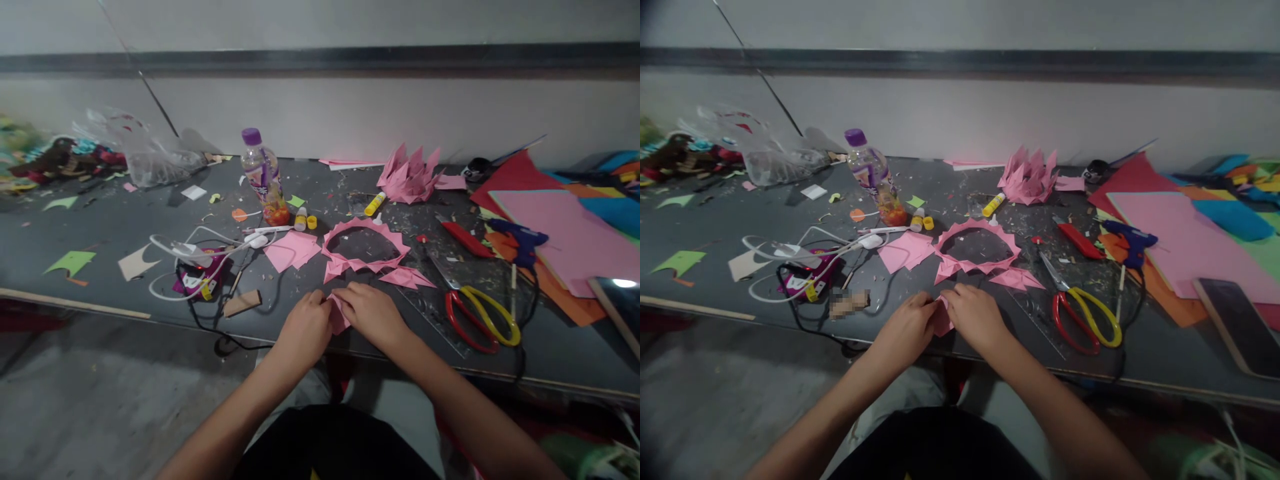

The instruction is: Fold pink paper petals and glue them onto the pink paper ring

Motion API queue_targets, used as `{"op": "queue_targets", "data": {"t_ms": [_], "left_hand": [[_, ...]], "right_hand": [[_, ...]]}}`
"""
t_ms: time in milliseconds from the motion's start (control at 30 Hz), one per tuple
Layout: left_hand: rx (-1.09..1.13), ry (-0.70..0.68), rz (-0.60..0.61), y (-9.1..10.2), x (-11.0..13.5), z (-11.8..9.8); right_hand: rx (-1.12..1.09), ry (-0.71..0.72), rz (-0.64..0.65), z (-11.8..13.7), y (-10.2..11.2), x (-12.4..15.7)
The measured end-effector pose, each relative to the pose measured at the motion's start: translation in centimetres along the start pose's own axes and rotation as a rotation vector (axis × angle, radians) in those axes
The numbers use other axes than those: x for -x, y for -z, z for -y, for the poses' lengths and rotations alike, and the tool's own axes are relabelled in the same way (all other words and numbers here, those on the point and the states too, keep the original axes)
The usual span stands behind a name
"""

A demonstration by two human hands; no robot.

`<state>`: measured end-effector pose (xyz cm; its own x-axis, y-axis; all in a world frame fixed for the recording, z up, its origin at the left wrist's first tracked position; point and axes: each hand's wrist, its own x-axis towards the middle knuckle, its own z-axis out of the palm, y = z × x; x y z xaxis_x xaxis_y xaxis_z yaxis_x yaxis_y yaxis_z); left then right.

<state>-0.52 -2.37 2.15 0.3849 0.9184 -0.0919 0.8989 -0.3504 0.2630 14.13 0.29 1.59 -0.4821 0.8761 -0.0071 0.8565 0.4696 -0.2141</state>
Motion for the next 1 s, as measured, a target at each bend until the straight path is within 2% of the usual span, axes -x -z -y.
{"op": "queue_targets", "data": {"t_ms": [167,300,467,633,733,833,1000], "left_hand": [[0.088,-0.034,-0.055,-0.3,0.8,0.8],[0.010,-0.020,-0.129,-0.3,1.9,0.8],[-0.045,-0.078,-0.221,0.0,3.4,1.0],[-0.041,-0.037,-0.258,0.3,3.4,1.5],[-0.031,-0.101,-0.243,-0.1,2.4,1.4],[0.003,-0.200,-0.197,-0.8,1.4,1.3],[0.053,-0.186,-0.179,-1.5,0.7,1.7]], "right_hand": [[0.102,0.048,0.008,0.0,-0.2,0.0],[0.115,0.059,0.000,0.0,-0.1,0.1],[0.127,0.054,0.017,0.0,0.2,0.2],[0.132,0.070,0.018,0.0,0.4,0.2],[0.074,0.057,0.026,-0.1,0.4,0.1],[-0.075,0.038,0.024,-0.7,0.4,0.0],[-0.315,-0.107,0.006,-1.6,0.3,-0.2]]}}
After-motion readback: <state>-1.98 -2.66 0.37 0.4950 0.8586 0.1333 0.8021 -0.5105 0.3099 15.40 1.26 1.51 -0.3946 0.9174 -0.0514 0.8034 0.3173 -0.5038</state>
